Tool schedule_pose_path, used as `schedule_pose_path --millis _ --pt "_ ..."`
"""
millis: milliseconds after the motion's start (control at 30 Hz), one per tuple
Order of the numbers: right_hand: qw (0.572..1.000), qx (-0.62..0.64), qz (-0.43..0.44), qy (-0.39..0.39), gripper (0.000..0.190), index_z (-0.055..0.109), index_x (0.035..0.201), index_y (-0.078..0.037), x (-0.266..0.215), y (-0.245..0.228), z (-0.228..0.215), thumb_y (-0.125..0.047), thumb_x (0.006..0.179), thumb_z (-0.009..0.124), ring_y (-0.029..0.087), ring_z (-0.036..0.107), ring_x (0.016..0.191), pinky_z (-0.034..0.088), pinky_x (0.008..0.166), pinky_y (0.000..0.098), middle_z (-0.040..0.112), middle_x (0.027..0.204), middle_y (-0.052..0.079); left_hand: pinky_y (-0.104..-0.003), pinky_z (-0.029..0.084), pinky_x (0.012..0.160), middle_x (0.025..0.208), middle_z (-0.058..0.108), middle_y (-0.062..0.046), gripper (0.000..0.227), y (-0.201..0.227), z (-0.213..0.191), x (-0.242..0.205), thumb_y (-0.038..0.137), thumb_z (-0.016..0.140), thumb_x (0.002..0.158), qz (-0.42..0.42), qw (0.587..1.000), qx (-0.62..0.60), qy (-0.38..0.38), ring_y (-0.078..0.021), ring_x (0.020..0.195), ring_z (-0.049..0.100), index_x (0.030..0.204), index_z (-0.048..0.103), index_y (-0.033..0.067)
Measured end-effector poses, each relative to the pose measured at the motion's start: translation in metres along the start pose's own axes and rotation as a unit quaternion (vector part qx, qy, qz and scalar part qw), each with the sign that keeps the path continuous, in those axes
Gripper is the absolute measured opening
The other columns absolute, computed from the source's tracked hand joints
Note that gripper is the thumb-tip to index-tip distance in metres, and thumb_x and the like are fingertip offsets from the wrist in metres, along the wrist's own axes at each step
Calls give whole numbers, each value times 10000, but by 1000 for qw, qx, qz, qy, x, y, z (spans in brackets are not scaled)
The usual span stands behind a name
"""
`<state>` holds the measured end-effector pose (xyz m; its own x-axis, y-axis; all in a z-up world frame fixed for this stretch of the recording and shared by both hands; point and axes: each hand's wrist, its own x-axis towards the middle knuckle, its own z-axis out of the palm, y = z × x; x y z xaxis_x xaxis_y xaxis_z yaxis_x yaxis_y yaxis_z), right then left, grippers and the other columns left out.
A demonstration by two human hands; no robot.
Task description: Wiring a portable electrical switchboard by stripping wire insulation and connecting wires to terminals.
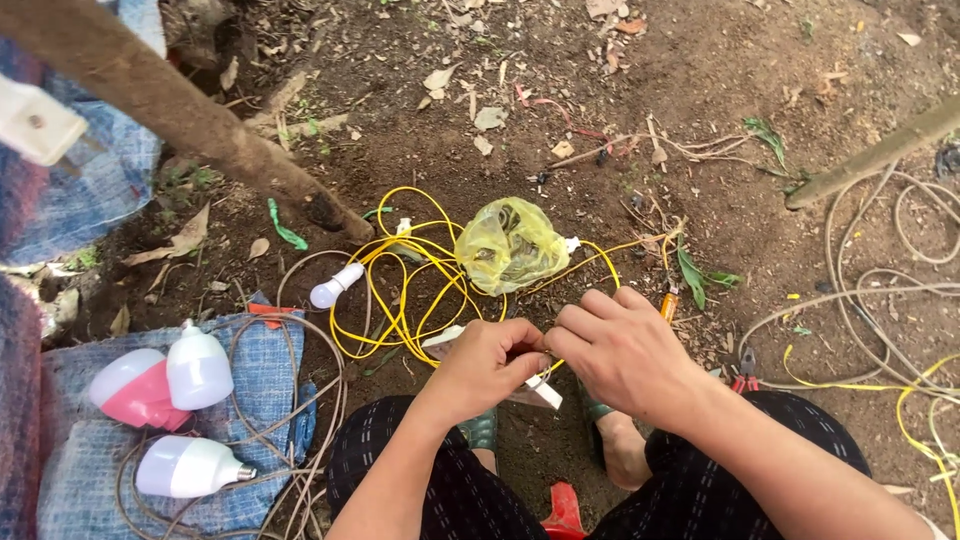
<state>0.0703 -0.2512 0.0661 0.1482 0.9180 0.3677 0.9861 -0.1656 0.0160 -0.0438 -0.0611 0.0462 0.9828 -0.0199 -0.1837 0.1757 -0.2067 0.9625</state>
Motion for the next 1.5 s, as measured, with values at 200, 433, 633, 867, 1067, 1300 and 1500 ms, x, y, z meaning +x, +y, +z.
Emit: schedule_pose_path --millis 200,433,633,867,1067,1300,1500 --pt "941 201 155 -223 184 639 855 -165 -10 18 7 -323 943 604 270 661 759 536 651 386 600 750 12 -384 569 623 776 758 -164 112 -6 10 19 93 722 869 70 994 86 -10 -313 710 734 957 754 33" --pt "669 539 435 -270 175 706 701 -77 -19 36 33 -206 819 712 187 579 694 462 639 355 586 631 24 -389 589 671 779 745 -121 54 -8 14 34 83 712 885 129 978 160 -39 -309 745 734 932 733 67" --pt "698 521 395 -291 237 805 1059 -64 -6 82 -2 -181 910 663 309 753 883 591 837 403 794 914 164 -333 579 632 712 740 -111 56 1 9 43 66 708 900 102 989 107 -30 -256 649 720 898 763 55" --pt "797 181 526 -236 210 747 1062 -132 -154 164 157 -276 985 615 182 718 799 608 772 334 783 971 52 -246 392 444 634 677 -23 44 8 5 44 35 708 787 59 994 57 70 -115 465 522 781 730 -2" --pt "669 130 690 -244 314 745 1127 -196 -313 128 260 -341 912 569 322 708 982 566 812 446 760 1113 45 -234 431 493 657 717 -15 58 -13 -12 54 46 730 749 1 985 109 136 -119 509 546 779 745 -2" --pt "511 -60 841 -169 326 738 1096 -81 -410 98 300 -365 936 758 406 508 1016 548 769 495 508 1186 224 -217 398 477 662 714 -28 92 -42 -35 61 12 759 755 -78 952 155 254 -97 504 527 842 765 -16" --pt "465 -75 871 -140 584 640 1176 -39 -455 85 309 -552 934 779 436 402 1112 374 899 533 496 1283 246 -213 418 515 821 744 -87 115 -55 -41 61 -81 732 774 -88 940 106 311 -116 577 562 888 718 -73"
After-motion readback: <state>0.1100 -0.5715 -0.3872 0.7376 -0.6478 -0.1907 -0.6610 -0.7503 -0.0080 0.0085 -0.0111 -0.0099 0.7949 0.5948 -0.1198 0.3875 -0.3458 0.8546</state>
